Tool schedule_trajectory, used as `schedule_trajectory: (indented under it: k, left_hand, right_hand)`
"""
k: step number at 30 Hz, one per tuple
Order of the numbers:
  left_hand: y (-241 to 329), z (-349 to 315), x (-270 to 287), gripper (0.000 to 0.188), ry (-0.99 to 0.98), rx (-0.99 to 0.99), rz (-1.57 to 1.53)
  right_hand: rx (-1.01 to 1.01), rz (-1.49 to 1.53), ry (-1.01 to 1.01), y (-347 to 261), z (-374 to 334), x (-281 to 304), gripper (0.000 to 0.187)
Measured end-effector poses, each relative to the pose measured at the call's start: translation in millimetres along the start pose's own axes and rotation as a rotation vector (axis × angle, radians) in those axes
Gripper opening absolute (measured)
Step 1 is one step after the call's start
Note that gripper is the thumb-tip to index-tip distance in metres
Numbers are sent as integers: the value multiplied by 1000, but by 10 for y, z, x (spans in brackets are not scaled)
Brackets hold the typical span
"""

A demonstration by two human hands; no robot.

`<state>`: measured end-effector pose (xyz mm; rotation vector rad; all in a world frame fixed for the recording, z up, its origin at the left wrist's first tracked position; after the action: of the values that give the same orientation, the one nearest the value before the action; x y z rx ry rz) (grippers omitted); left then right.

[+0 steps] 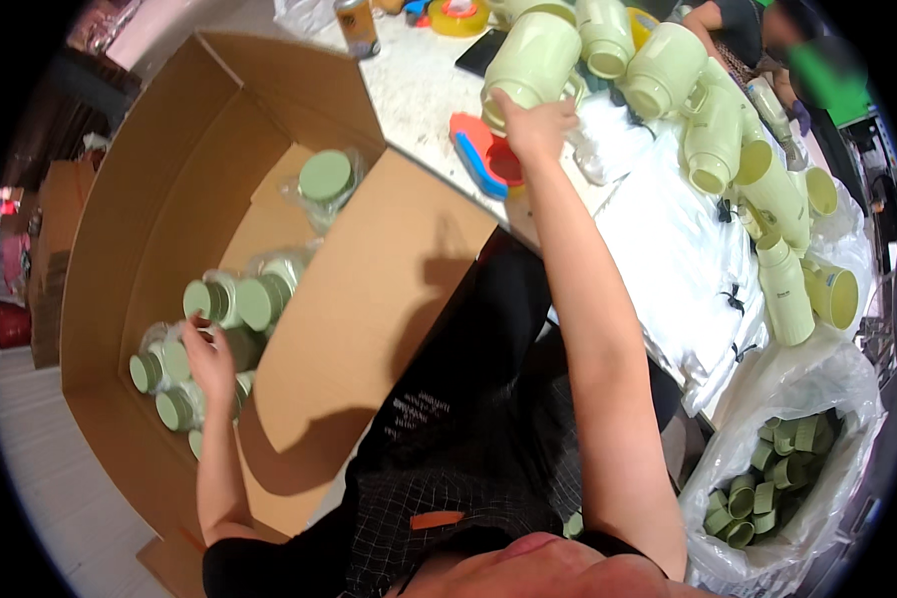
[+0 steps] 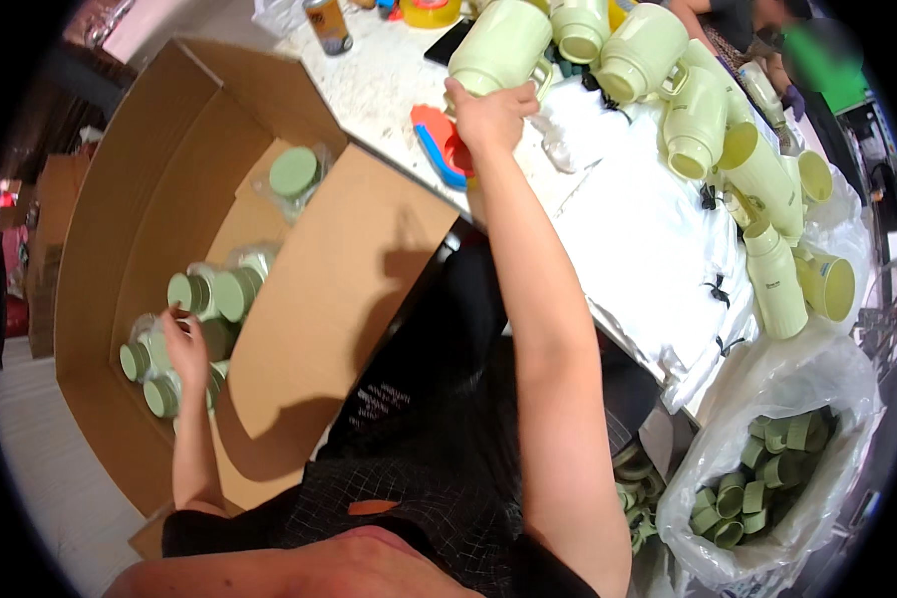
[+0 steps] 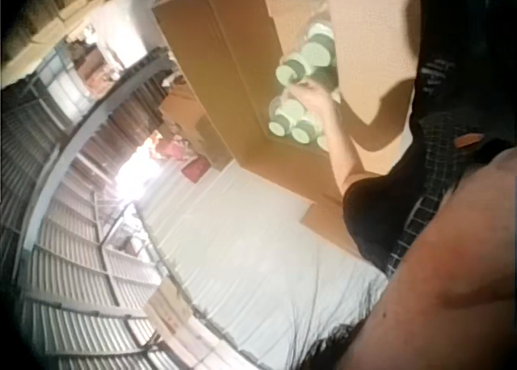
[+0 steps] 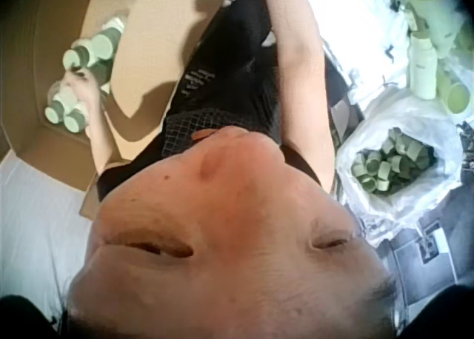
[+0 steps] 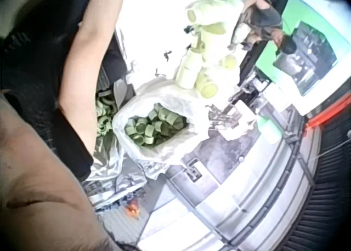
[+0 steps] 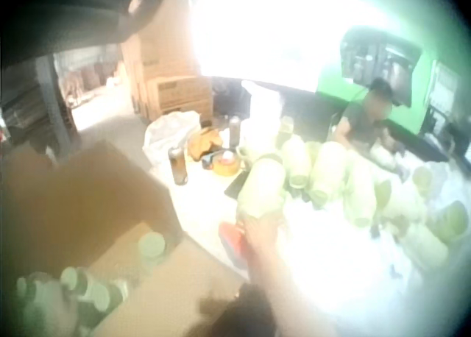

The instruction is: The person places a green ring into a yellow plastic pitcher, slides a plastic bag over the pitcher, and places the assembly into a cardboard box before folding and taping the box shut.

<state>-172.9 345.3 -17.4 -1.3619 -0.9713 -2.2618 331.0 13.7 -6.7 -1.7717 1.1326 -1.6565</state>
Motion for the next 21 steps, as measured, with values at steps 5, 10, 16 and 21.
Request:
schedule_trajectory:
  k: [5, 10, 16, 21]
  left_hand:
    - [1703, 186, -522, 32, -190, -406, -442]
    - [3075, 378, -815, 47, -181, -589, -757]
    - [4081, -349, -1482, 53, -1008, -379, -1278]
    - [4243, -1041, -1434, 29, -1393, -279, -1068]
  right_hand:
    - [-108, 55, -18, 114, 758, -38, 111]
    - [337, 310, -358, 626, -530, 1260, 109]
    - [813, -490, 134, 1879, -2623, 2770, 54]
    - [618, -407, 161, 2489, -3296, 3564, 46]
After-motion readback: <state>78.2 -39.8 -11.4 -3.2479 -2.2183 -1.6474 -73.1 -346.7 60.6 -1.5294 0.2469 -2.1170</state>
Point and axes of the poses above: each hand's wrist, its own z-axis towards the middle knuckle, its own x-axis out of the back of the hand, y = z × x, the point moved 7 cm from there along z, towards the middle knuckle, and after that the axes turned 11 degrees about -x, right-handed, at the moved point
